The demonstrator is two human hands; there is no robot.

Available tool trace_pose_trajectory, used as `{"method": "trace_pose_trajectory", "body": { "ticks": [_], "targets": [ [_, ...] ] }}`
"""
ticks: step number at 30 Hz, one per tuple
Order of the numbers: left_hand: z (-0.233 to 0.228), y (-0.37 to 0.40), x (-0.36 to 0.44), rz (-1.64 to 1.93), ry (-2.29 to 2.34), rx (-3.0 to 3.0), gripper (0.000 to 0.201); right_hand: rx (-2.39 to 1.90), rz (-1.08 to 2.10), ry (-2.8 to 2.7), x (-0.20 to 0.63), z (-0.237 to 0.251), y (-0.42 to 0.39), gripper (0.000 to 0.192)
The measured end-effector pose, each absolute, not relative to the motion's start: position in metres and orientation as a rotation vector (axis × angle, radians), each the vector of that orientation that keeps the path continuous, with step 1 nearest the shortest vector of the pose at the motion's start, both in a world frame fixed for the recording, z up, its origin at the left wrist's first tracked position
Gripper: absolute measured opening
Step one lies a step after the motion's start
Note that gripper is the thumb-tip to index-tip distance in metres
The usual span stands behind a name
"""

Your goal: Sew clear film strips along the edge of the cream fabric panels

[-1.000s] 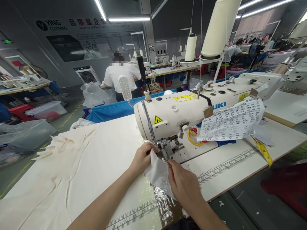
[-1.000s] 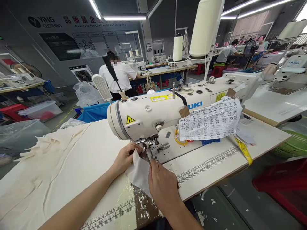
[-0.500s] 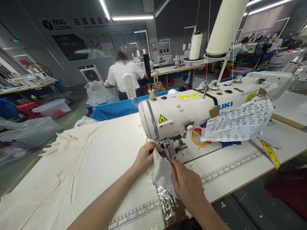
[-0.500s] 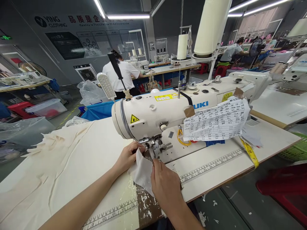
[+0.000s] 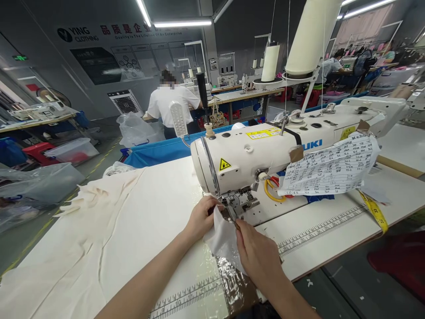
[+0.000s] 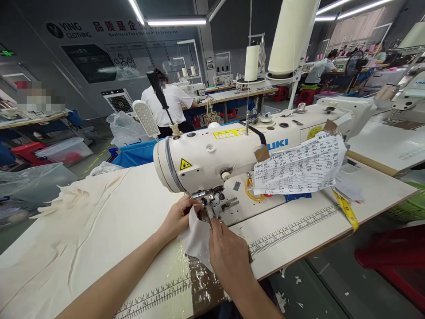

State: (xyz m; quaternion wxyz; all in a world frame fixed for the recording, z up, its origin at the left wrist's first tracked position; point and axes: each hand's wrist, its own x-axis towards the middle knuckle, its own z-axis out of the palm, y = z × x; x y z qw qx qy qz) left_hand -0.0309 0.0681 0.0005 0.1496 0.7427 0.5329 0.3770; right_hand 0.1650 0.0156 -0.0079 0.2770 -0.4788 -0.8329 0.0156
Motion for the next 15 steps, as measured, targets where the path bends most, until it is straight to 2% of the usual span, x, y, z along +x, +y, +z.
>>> {"method": "trace_pose_trajectory", "body": {
  "ticks": [6, 15],
  "targets": [
    [-0.0028, 0.0689, -0.0277, 1.051, 1.580, 2.375, 0.013, -1.321, 0.024, -2.251, 0.1643, -0.0070, 0.0136, 0.030],
    [0.0003, 0.0686, -0.0318, 1.065, 1.579, 2.318, 0.015, -1.339, 0.031, -2.230, 0.1634, -0.0041, 0.0133, 0.025]
  ]
}}
